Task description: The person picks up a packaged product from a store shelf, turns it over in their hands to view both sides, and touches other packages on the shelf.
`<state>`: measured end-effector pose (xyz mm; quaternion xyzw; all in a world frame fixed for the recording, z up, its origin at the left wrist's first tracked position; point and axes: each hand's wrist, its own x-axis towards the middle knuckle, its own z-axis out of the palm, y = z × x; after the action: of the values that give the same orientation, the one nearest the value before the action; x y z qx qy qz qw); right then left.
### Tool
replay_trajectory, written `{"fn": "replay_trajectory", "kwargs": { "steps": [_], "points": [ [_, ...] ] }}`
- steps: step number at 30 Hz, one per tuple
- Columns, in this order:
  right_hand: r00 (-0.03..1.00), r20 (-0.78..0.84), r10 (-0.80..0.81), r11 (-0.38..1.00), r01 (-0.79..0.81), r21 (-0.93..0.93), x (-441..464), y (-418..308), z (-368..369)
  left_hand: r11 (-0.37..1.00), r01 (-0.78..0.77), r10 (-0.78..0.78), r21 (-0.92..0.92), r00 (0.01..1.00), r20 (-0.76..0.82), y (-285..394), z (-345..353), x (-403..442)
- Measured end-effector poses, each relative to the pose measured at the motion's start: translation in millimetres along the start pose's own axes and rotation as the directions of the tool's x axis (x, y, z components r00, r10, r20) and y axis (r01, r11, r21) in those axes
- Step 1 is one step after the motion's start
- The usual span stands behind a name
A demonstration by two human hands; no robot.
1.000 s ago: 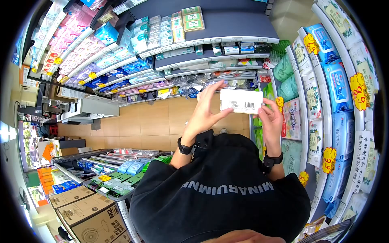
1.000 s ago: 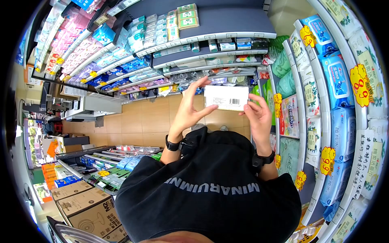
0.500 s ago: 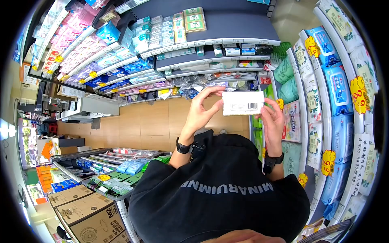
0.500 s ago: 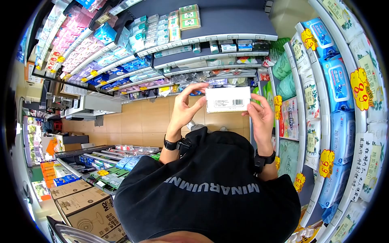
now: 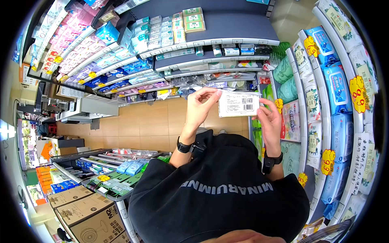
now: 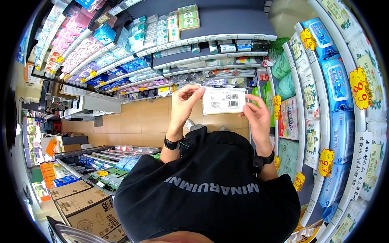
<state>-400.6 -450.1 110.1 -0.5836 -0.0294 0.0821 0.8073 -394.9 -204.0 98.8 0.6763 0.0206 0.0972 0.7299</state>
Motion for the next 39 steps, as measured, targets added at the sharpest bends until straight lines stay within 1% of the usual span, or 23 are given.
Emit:
{"fn": "replay_trajectory", "kwargs": {
  "steps": [2, 6, 11, 14, 20, 39],
  "points": [
    [1.000, 0.002, -0.003, 1.000, 0.003, 0.003, 0.3, 0.0, 0.4, 0.996, 0.046, -0.046, -0.074, 0.999, 0.001, 1.7, 1.1, 0.1],
    [1.000, 0.011, 0.003, 1.000, -0.003, -0.005, -1.6, 0.2, 1.4, 0.994, 0.071, -0.070, -0.088, 0.997, 0.017, 5.3, 0.3, -0.7],
    [1.000, 0.014, 0.011, 1.000, -0.011, 0.001, -4.4, 2.1, 2.0, 0.980, 0.144, -0.140, -0.135, 0.989, 0.043, 7.4, -0.8, -3.2],
    [1.000, 0.020, 0.005, 1.000, -0.005, -0.007, -6.1, 0.7, 2.1, 0.977, 0.159, -0.157, -0.143, 0.987, 0.025, 9.4, 2.4, -5.1],
    [0.999, 0.039, -0.012, 0.999, 0.013, -0.033, -7.5, 2.1, 1.2, 0.979, 0.112, -0.107, -0.168, 0.993, 0.039, -0.4, 0.7, -4.8],
    [0.999, 0.052, -0.010, 0.998, 0.014, -0.064, -9.3, 0.4, 2.2, 0.979, 0.147, -0.141, -0.141, 0.989, 0.051, -1.7, -0.2, -5.0]
  ]
}}
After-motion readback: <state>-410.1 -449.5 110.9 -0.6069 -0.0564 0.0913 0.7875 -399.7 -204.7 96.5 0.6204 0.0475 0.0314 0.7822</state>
